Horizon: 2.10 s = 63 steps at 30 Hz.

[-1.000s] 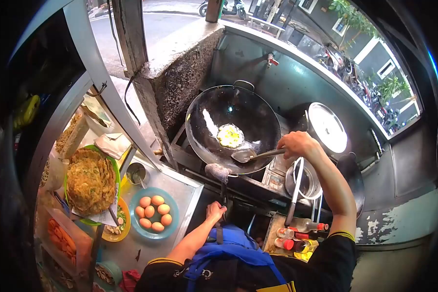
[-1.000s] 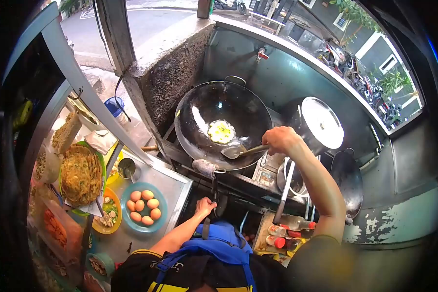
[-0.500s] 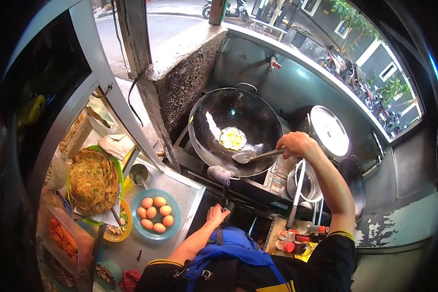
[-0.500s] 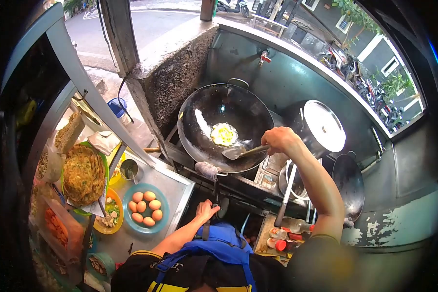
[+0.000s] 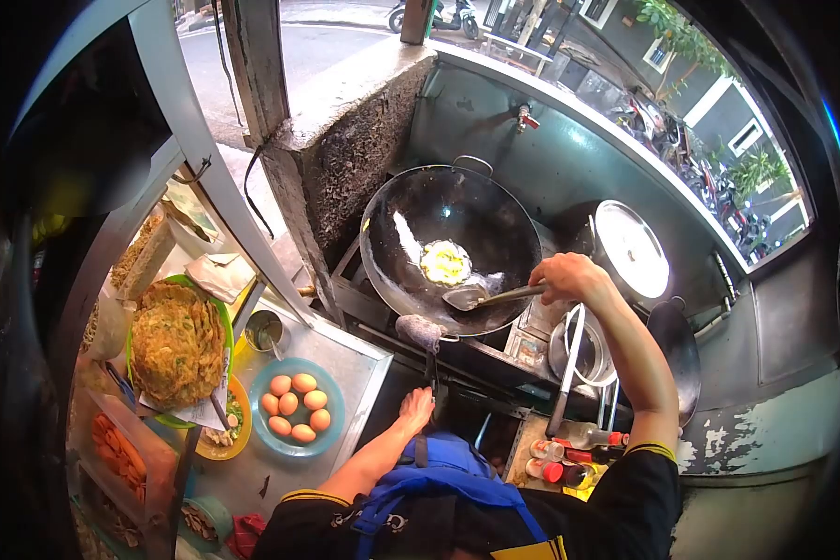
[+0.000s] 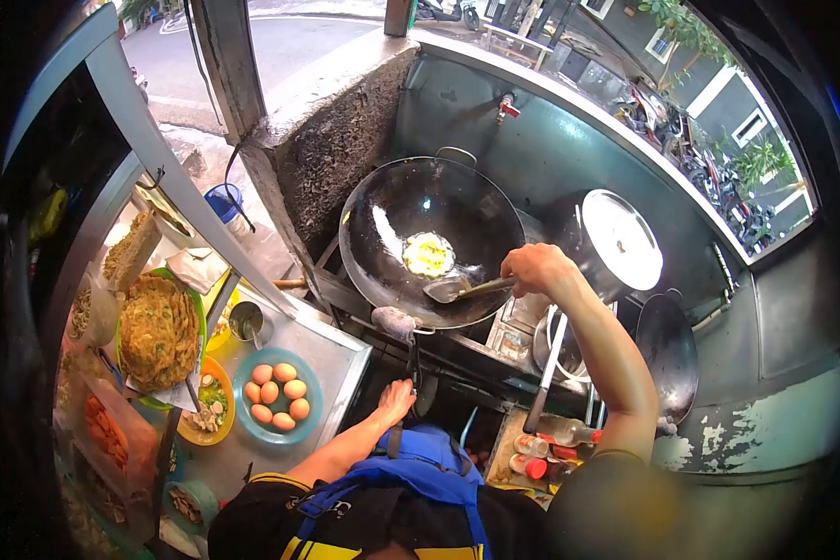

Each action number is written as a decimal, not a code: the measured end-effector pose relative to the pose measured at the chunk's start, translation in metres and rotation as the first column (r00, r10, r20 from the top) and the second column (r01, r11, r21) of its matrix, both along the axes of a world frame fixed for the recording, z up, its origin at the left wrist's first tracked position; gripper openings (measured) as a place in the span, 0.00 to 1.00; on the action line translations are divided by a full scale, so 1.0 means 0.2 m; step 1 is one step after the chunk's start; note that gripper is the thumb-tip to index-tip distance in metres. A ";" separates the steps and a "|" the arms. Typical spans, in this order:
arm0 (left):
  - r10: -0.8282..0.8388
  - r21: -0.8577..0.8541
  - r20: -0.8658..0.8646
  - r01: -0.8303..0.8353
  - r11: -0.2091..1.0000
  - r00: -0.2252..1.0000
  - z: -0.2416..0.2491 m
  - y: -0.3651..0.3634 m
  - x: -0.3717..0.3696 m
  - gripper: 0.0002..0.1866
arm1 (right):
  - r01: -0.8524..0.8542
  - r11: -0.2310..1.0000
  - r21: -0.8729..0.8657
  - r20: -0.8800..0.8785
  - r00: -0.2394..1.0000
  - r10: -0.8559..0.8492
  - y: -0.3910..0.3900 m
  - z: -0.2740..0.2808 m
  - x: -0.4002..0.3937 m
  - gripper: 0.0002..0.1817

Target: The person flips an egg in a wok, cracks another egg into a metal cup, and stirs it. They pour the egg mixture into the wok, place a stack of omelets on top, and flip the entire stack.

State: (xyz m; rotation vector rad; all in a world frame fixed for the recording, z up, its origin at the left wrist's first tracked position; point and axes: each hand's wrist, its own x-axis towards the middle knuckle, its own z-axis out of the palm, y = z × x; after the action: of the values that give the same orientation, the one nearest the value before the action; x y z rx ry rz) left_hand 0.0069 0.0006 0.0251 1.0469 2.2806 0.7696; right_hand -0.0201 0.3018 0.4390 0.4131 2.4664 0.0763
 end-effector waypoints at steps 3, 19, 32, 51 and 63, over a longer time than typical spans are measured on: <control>-0.011 0.043 -0.033 0.012 0.999 0.999 0.05 -0.02 -0.02 0.17 | -0.004 1.000 -0.011 -0.005 1.000 0.004 0.00 -0.01 -0.01 0.24; -0.093 -0.015 -0.045 0.093 0.996 0.995 -0.01 0.03 -0.02 0.13 | 0.011 1.000 -0.020 0.005 1.000 -0.011 0.02 -0.02 -0.02 0.25; -0.049 -0.016 -0.014 0.049 0.999 0.999 0.03 0.02 -0.02 0.13 | 0.029 0.999 -0.029 0.012 1.000 -0.028 0.02 -0.02 -0.02 0.27; -0.044 -0.079 0.091 0.051 0.996 0.995 0.13 -0.05 -0.10 0.19 | -0.004 0.994 -0.112 -0.065 0.998 -0.003 0.03 -0.14 -0.17 0.29; -0.052 -0.059 -0.015 0.051 0.997 0.999 0.02 0.04 -0.02 0.14 | -0.030 0.998 -0.055 -0.011 1.000 0.029 0.07 0.00 -0.01 0.27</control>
State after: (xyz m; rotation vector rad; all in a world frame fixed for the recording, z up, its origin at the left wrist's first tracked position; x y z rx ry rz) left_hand 0.0024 0.0090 0.0281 1.0844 2.2662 0.6714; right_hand -0.0219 0.3157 0.4393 0.3539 2.4784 0.0179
